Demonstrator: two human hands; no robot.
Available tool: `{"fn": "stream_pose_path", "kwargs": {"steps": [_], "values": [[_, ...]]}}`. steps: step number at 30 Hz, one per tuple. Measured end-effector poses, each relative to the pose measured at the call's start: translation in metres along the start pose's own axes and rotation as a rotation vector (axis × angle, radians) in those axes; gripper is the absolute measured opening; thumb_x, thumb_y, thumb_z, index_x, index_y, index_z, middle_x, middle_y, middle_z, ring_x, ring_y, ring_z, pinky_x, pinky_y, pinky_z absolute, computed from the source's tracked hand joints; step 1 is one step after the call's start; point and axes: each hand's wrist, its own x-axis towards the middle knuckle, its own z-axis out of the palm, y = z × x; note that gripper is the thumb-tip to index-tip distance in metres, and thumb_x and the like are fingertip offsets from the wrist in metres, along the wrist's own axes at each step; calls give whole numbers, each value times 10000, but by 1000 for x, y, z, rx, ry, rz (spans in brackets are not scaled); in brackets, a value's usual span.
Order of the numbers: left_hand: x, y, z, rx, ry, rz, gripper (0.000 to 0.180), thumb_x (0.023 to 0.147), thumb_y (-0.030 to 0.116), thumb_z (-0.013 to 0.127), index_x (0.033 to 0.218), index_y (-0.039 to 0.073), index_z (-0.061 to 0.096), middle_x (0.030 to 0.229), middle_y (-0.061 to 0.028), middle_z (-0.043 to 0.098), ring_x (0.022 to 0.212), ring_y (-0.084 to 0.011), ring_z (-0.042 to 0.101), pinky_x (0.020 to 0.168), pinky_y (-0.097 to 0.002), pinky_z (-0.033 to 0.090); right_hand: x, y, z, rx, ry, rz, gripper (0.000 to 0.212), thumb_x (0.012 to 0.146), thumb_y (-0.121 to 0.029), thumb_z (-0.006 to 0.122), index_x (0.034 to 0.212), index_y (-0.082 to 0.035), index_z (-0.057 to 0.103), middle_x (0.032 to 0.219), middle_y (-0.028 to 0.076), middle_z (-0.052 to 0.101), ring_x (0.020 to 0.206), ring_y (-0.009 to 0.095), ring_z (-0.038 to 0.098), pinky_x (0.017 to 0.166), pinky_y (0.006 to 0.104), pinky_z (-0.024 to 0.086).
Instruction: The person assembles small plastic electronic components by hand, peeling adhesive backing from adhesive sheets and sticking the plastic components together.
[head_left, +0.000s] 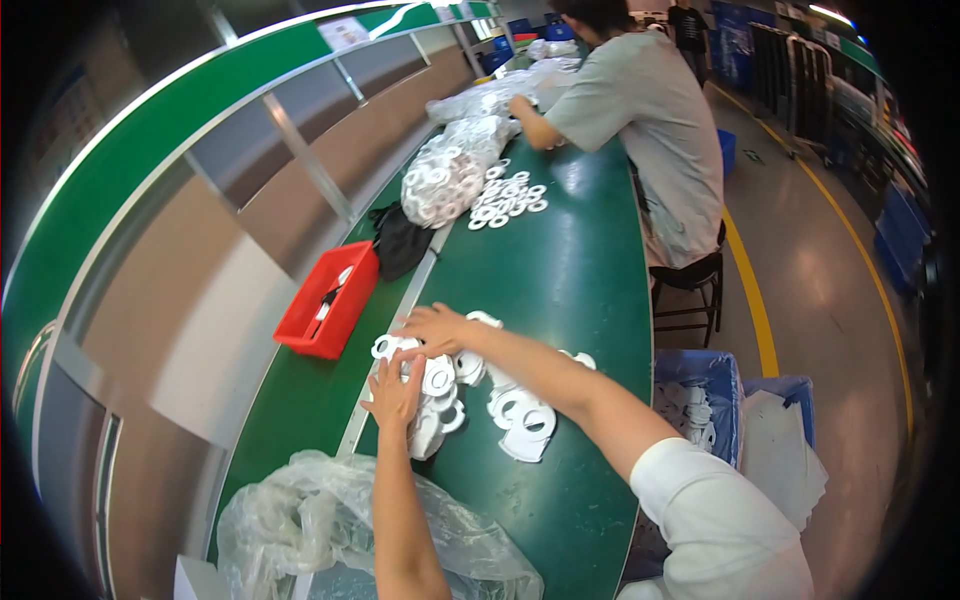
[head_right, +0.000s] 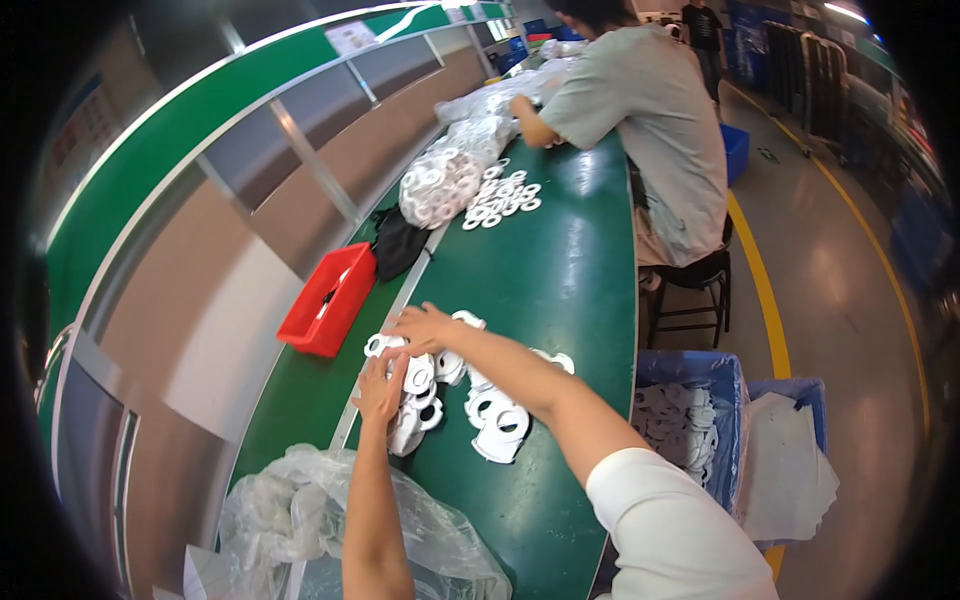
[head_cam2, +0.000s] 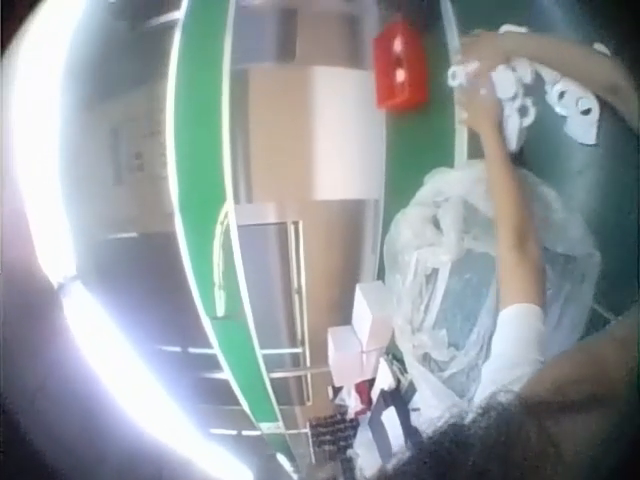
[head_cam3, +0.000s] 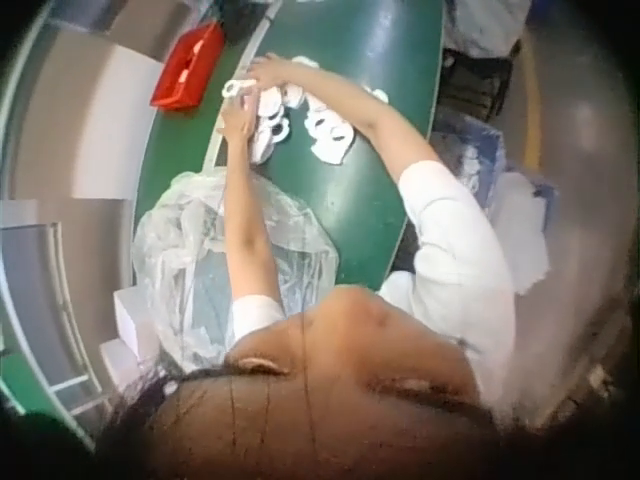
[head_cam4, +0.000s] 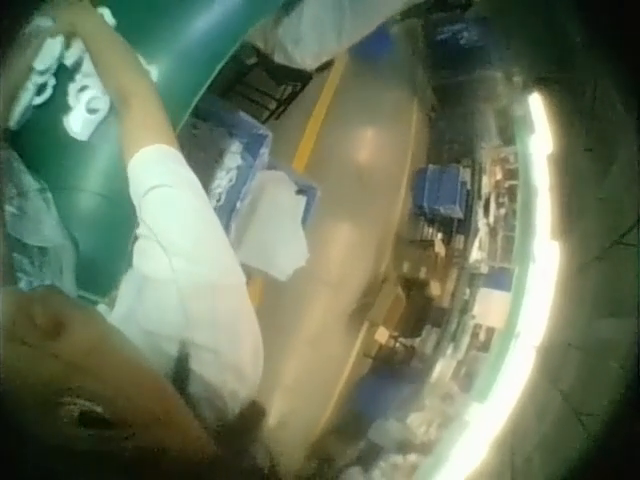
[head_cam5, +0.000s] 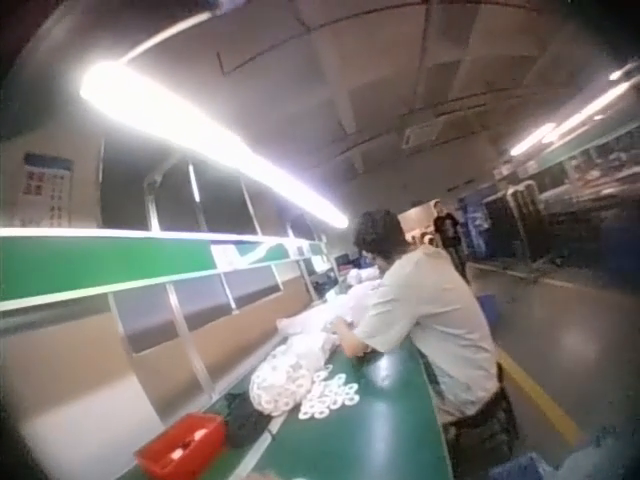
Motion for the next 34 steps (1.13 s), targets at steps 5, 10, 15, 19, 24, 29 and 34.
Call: {"fn": "stream_pose_path", "kwargs": {"steps": [5,10,15,19,24,29,34], "values": [[-82,85,-9,-26,16,-19,743,882,657,298,1427,158,373,1513,-117,273,1399,-328,236,1057,-674,133,-70,-13,-57,101,-82,-27,624,864,-652,416,1254,-195,582,1390,61,466,1359,299,307,1089,506,216],[-209,156,-22,-15,57,4,705,896,618,320,1398,130,408,1479,-141,320,1374,-334,277,1054,-665,160,-194,-61,-111,137,-43,-42,557,886,-598,431,1184,-172,631,1324,53,529,1335,303,344,1084,491,239],[-339,204,-13,-66,147,31,659,898,577,365,1394,145,416,1451,-199,339,1363,-369,284,1047,-656,184,-320,-114,-148,172,47,-49,495,890,-538,479,1104,-133,667,1279,76,565,1291,325,402,1065,449,297],[-432,232,-15,-153,186,117,639,898,514,418,1363,77,430,1437,-229,345,1369,-382,261,1069,-610,183,-408,-171,-183,244,61,9,407,871,-451,564,1069,-116,682,1201,109,605,1220,331,472,1028,417,358],[-493,250,-21,-231,166,249,597,895,466,465,1331,58,448,1416,-219,375,1357,-352,292,1067,-601,198,-483,-216,-211,427,244,175,281,817,-239,670,1015,-41,684,1082,175,632,1138,294,539,974,375,412],[-563,260,-11,-297,167,402,568,890,411,504,1308,34,433,1378,-218,411,1334,-359,323,1062,-590,219,-567,-253,-203,343,440,258,214,802,-165,677,965,-27,693,1045,167,639,1073,276,579,933,357,441],[-592,260,-6,-259,111,593,665,867,418,548,1366,12,381,1440,-210,348,1358,-374,274,1081,-580,195,-610,-271,-197,344,508,402,203,793,-155,672,951,-29,697,1083,176,630,1051,279,593,918,356,450]]}}
